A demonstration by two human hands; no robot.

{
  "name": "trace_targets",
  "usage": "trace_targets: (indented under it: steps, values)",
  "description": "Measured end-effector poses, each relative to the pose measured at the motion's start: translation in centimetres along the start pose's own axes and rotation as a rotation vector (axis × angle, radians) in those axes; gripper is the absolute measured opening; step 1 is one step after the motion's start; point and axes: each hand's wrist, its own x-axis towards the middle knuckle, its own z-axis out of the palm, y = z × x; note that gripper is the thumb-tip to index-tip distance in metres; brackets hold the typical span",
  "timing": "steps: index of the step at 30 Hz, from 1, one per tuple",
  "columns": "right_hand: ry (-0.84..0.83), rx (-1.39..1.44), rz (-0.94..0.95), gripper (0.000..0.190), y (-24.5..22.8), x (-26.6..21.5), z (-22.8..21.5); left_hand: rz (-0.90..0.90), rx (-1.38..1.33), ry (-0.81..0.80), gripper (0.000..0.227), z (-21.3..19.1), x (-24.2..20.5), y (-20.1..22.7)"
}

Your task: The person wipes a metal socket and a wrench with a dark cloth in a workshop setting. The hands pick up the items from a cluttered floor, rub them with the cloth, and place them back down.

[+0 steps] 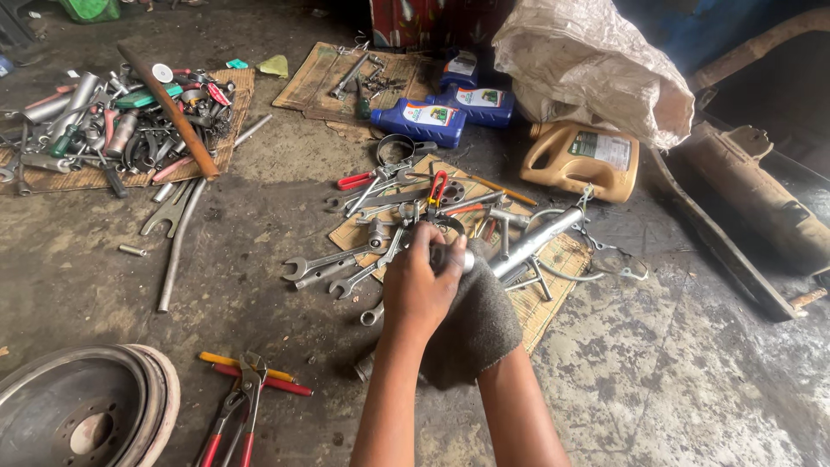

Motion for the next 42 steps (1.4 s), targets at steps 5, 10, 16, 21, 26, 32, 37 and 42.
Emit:
trace_targets:
  steps: [5, 10, 16, 21, 26, 32, 37, 42]
  values:
    - [0.071, 0.075, 0.036, 0.029, -0.7, -0.6, 0.3, -0.111, 0.056, 0.050, 0.039, 0.1, 0.2, -0.5]
    - [-0.007, -0.876, -0.541, 0.019, -1.2, -1.9, 0.2, -0.231, -0.340, 0.121, 0.042, -0.2, 0.8, -2.2]
    - [0.063, -1.622, -0.658, 0.048, -3.1, -4.7, 4.5, -0.166, -0.378, 0.111, 0.047, -0.5, 1.3, -2.9]
    - [-0.066, -1.856, -0.646, 0.064, -3.4, -5.0, 5.0, -0.323, -0.340, 0.031, 0.053, -1.3, 1.1, -1.7]
    - [0.178, -1.157, -0.161, 0.045, -3.8, -3.9, 3.1, -0.422, 0.095, -0.227, 0.060, -2.4, 1.9, -0.1]
    - [-0.142, 0.115, 0.224, 0.042, -2.0, -3.4, 2.7, -0.020, 0.225, -0.164, 0.067, -1.0, 1.5, 0.1]
    - [0.065, -0.773, -0.221, 0.031, -2.2, -4.1, 0.2, -0.180, 0.223, -0.303, 0.059, -1.3, 2.3, 0.7]
    - [0.057, -1.126, -0.819, 0.048, 0.6, -2.2, -1.5, -0.428, 0.416, -0.275, 0.064, -0.6, 2.5, 0.7]
